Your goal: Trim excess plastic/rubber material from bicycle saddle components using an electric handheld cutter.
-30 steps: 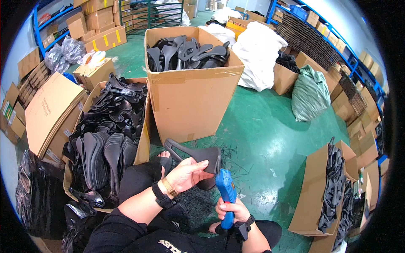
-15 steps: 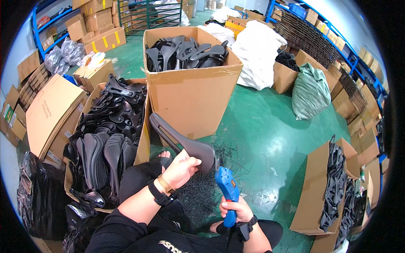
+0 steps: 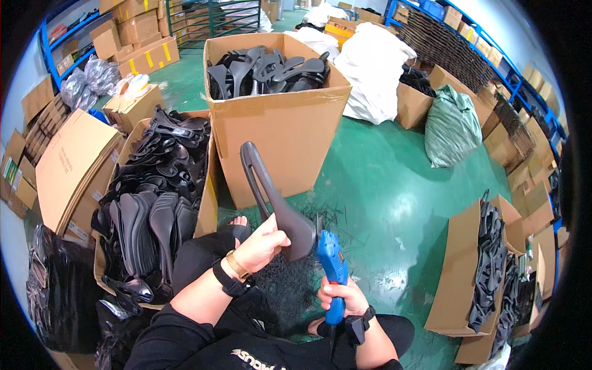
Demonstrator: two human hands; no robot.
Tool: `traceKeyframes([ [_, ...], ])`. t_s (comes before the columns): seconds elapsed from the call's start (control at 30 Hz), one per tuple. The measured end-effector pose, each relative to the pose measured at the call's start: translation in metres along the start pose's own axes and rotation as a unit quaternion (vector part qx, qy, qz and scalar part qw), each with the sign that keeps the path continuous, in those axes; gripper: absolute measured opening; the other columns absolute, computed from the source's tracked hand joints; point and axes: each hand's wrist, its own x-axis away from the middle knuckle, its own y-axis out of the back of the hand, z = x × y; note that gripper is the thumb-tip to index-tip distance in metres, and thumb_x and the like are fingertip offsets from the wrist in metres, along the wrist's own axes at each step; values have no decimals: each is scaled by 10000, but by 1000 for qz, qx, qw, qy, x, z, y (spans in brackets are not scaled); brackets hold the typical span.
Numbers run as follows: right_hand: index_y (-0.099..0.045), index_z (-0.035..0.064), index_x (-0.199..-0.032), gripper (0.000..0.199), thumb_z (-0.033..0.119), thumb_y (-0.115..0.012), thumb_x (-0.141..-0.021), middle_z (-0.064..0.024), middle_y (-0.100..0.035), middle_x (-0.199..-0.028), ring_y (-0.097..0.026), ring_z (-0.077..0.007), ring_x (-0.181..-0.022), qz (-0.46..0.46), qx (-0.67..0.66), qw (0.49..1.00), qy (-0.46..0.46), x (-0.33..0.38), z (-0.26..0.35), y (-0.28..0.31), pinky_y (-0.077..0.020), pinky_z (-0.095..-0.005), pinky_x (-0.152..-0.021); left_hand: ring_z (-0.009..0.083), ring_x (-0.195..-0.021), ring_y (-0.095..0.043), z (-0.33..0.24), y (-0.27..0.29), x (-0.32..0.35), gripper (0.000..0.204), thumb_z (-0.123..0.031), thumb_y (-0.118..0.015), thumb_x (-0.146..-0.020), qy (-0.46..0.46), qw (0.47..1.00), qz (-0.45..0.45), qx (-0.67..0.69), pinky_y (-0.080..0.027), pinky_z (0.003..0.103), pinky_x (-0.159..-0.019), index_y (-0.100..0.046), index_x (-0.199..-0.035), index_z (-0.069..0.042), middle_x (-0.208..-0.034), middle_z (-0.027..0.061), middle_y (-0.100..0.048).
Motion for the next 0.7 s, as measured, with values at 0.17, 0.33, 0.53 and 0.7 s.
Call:
traceKeyframes([
  [0.17, -523, 33, -855, 175, 69, -676, -779, -29, -485, -672, -504, -147, -612, -17, 12, 999, 49, 1, 5, 0, -452, -294, -540, 107, -589, -490, 26, 24, -21, 74, -78, -608, -748, -110, 993, -22, -44, -394, 254, -505, -601, -794, -20, -707, 26, -549],
  [0.33, -529, 20, -863, 205, 76, -698, -763, -51, -504, -669, -527, -170, -601, -59, 52, 997, 6, 11, -1, -3, -473, -307, -543, 113, -1048, -437, 29, 41, -24, 573, 22, -438, -763, -85, 994, 39, -50, -386, 249, -891, -320, -1319, -55, -1150, 38, -450],
  [0.53, -532, 20, -864, 205, 69, -703, -761, -60, -510, -657, -533, -175, -603, -46, 48, 998, -1, 8, -7, -7, -475, -307, -548, 110, -519, -443, 34, 28, -36, 132, -69, -575, -711, -220, 969, -91, -63, -335, 283, -448, -550, -595, -12, -623, 28, -537],
  [0.7, -534, 22, -866, 191, 73, -692, -772, -62, -510, -656, -530, -175, -600, -35, 49, 998, -7, 5, -10, -12, -473, -306, -552, 123, -558, -466, 35, 22, -31, 85, -49, -556, -756, -214, 974, -76, 0, -379, 288, -497, -595, -689, -14, -622, 25, -518],
])
